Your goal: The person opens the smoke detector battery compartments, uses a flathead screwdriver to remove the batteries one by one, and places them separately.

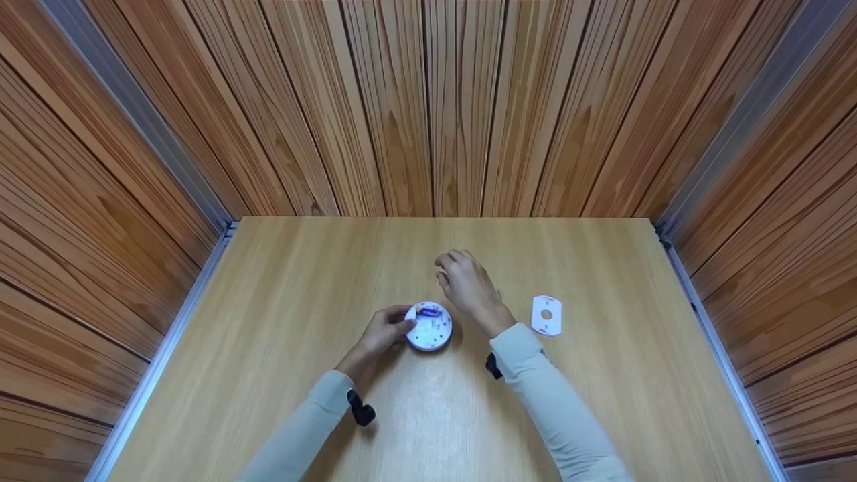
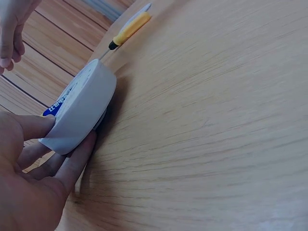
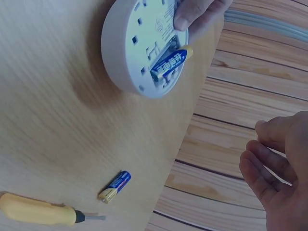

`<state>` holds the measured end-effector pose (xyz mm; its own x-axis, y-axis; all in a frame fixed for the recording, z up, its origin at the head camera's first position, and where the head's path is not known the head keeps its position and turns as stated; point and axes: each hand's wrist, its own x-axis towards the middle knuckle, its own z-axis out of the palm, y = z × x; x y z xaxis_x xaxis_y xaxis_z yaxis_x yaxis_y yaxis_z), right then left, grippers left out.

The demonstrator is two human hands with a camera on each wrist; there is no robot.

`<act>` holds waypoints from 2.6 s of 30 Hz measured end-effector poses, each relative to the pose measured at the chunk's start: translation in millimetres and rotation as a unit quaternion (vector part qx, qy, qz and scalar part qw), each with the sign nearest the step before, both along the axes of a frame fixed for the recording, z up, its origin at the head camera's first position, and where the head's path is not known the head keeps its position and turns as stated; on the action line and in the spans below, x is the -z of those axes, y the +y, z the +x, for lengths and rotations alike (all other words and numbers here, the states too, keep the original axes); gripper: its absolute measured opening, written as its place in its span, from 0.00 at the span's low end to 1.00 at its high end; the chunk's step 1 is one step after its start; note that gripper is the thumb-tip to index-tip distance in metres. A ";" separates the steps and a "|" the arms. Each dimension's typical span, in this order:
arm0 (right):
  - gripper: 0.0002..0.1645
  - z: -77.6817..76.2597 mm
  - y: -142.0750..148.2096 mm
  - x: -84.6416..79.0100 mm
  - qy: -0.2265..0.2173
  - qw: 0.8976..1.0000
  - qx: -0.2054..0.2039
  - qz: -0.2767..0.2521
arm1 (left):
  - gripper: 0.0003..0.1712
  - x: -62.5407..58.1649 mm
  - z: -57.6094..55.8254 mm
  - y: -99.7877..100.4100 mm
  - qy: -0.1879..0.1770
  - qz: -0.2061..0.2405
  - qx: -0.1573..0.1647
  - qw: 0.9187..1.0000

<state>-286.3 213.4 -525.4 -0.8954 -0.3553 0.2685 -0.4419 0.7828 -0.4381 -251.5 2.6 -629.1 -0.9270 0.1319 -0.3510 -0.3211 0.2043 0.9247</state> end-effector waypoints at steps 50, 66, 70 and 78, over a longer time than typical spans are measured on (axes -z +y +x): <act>0.16 27.9 -28.0 50.8 -0.041 0.998 -0.042 0.036 | 0.22 4.2 1.4 -0.2 0.027 0.027 0.002 0.999; 0.13 24.3 -25.7 66.4 0.000 0.996 -0.053 0.068 | 0.22 2.2 0.6 -0.1 0.024 0.015 0.004 1.000; 0.12 23.5 -25.7 70.1 0.038 0.995 -0.065 0.065 | 0.22 2.4 1.0 -0.7 0.038 0.021 0.005 0.999; 0.10 23.4 -28.1 73.3 0.068 0.993 -0.069 0.074 | 0.21 4.8 1.4 -1.1 0.058 0.023 0.008 0.998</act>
